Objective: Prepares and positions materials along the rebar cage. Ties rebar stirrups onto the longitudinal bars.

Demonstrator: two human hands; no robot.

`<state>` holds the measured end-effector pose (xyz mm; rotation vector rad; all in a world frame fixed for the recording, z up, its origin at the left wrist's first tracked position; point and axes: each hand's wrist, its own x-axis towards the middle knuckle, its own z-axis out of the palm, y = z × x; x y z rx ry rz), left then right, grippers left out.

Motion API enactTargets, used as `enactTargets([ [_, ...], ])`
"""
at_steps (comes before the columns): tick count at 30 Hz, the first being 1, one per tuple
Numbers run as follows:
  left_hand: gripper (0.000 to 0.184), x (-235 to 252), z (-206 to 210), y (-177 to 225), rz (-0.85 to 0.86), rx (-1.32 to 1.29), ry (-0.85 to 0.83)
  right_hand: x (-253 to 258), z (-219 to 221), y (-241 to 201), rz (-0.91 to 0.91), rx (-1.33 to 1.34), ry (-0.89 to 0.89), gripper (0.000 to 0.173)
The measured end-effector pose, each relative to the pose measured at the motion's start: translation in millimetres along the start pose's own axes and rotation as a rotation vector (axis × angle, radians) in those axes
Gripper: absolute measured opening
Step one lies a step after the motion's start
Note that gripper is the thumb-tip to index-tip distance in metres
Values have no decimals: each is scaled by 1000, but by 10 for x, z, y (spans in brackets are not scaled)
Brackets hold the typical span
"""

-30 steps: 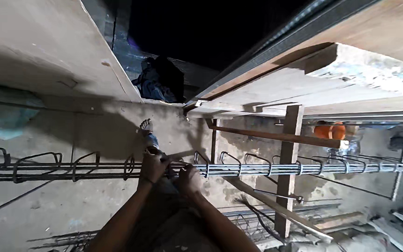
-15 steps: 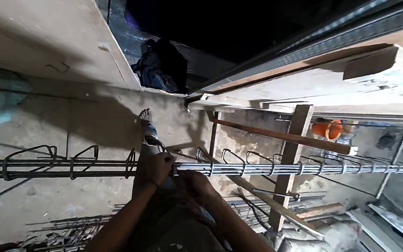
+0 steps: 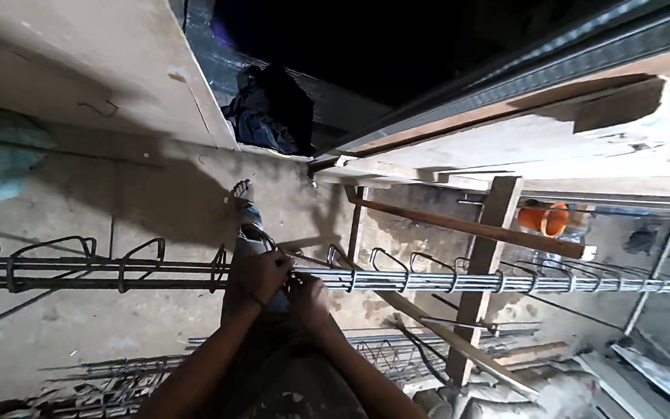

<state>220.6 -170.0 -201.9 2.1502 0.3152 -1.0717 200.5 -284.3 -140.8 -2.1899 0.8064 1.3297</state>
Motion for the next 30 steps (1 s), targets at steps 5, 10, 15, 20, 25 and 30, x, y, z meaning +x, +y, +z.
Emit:
enactTargets([
  [5, 34, 16, 41, -33, -2, -11, 15, 132, 48, 112, 116, 421, -27, 26],
  [10, 34, -4, 29, -50, 13, 7, 17, 248, -239, -23, -78, 100, -171, 26],
  [15, 35, -32, -45, 0, 15, -17, -38, 204, -530, -188, -284, -345, -277, 32],
  [20, 24, -83, 64, -152, 225, -45, 115, 133, -720, -711, -587, -973, -185, 28],
  [25, 35, -63, 62, -208, 176, -95, 41, 771, -710, -734, -936, -977, -168, 22],
  [30, 36, 15, 36, -75, 7, -17, -67, 1233, -760, -575, -594, -932, -372, 28],
])
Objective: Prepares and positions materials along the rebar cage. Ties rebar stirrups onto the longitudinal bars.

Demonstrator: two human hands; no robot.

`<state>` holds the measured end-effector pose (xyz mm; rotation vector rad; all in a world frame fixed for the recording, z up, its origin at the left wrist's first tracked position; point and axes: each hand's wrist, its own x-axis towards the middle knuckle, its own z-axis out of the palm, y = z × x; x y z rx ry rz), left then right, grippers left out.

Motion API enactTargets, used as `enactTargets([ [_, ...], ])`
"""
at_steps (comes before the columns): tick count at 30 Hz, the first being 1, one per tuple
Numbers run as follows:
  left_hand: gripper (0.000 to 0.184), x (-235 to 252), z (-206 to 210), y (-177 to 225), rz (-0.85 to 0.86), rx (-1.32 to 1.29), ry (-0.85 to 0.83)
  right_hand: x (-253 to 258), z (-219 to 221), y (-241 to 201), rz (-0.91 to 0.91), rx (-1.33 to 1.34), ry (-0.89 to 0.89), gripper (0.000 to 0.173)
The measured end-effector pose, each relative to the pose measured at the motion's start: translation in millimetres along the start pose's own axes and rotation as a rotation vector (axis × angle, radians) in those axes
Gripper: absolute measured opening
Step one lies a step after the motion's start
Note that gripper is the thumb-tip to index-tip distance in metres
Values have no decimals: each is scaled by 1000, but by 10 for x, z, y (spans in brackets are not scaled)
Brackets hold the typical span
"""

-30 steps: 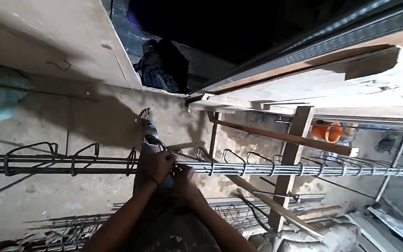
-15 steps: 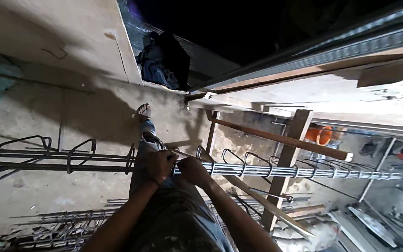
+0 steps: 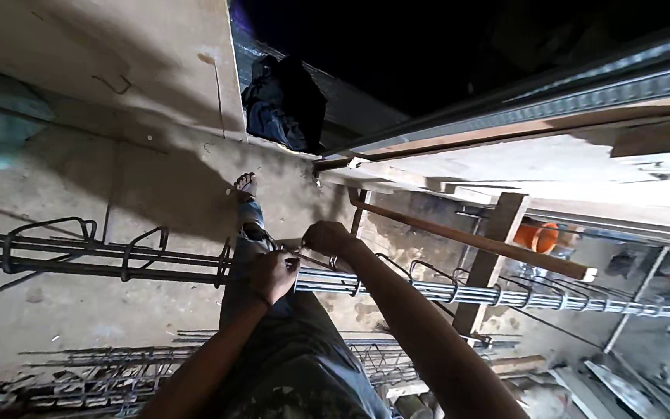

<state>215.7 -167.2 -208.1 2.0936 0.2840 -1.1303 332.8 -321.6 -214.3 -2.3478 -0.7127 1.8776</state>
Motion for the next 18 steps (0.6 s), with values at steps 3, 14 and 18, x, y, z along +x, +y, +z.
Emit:
enactTargets([
  [3, 32, 4, 61, 20, 10, 1, 53, -199, -24, -45, 106, -57, -207, 34],
  [14, 53, -315, 195, -54, 230, 24, 248, -1540, 409, -790, -9, -22, 998, 31],
  [18, 44, -196, 288, 159, 217, 155, 327, -2291, 1348, -421, 117, 397, 1501, 19],
])
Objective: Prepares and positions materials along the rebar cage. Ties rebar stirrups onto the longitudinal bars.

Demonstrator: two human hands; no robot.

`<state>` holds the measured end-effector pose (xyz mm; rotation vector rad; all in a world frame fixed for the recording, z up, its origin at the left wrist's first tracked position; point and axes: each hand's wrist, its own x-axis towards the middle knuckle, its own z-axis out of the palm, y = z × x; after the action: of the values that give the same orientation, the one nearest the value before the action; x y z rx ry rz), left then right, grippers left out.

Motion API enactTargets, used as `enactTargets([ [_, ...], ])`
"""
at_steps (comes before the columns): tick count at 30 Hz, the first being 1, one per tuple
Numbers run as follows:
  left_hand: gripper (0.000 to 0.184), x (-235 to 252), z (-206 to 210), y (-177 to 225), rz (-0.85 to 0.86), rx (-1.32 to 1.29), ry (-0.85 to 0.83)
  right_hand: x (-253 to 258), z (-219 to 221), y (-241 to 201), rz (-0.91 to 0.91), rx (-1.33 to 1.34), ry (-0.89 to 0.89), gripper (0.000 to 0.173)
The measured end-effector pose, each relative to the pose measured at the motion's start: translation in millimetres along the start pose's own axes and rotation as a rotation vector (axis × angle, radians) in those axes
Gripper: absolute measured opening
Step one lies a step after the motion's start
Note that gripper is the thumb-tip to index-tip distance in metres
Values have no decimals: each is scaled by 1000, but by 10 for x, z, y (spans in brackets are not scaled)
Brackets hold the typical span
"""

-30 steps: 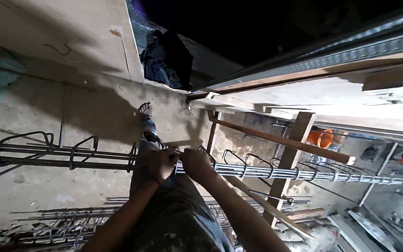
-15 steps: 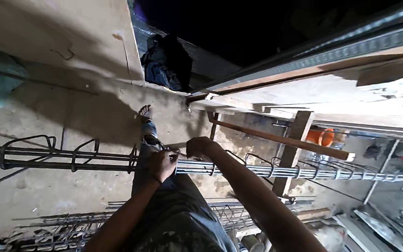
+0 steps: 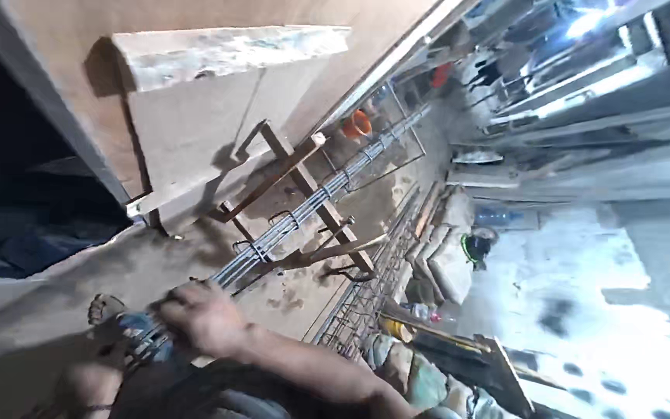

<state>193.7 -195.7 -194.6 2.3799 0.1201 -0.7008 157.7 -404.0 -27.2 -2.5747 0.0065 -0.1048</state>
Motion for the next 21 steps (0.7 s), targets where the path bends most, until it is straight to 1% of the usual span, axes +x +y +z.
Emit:
enactTargets([
  [2, 46, 45, 100, -31, 22, -3, 43, -466, -291, 651, 440, 28, 105, 21],
  [4, 47, 104, 163, -80, 27, 11, 68, -908, -423, 1509, 896, 51, 194, 29],
  [6, 46, 124, 191, -20, 25, 37, 53, -1276, -629, 2237, 1253, 38, 235, 39],
  [7, 45, 57, 140, 73, 3, 58, 22, -1438, -752, 2468, 1378, 35, 193, 45],
  [8, 45, -53, 39, 183, -18, 84, 3, -1564, -823, 2653, 1435, 51, 165, 50],
  [9, 44, -172, -86, 280, -32, 104, 17, -1617, -823, 2846, 1439, 97, 205, 51],
  [11, 42, -434, -291, 379, -46, 132, 109, -1616, -663, 3316, 1421, 328, 416, 56],
  [13, 41, -710, -400, 242, -63, 163, 154, -1608, -524, 3585, 1421, 608, 561, 62],
  [14, 41, -864, -445, 148, -84, 171, 153, -1607, -445, 3688, 1401, 744, 614, 59],
  [15, 40, -1018, -468, 20, -88, 183, 165, -1597, -376, 3746, 1382, 829, 650, 52],
  [16, 39, -1174, -473, -131, -91, 196, 174, -1575, -318, 3750, 1385, 767, 674, 44],
  [17, 39, -1324, -460, -285, -110, 197, 184, -1542, -278, 3736, 1431, 542, 649, 39],
  [18, 38, -1456, -437, -426, -156, 187, 179, -1532, -290, 3726, 1473, 292, 565, 46],
  [19, 38, -1576, -407, -558, -217, 177, 152, -1532, -294, 3763, 1475, 104, 507, 50],
  [20, 38, -1689, -366, -692, -278, 160, 126, -1528, -297, 3802, 1448, -19, 555, 54],
  [21, 39, -1800, -314, -813, -335, 134, 104, -1526, -331, 3823, 1397, -95, 656, 57],
])
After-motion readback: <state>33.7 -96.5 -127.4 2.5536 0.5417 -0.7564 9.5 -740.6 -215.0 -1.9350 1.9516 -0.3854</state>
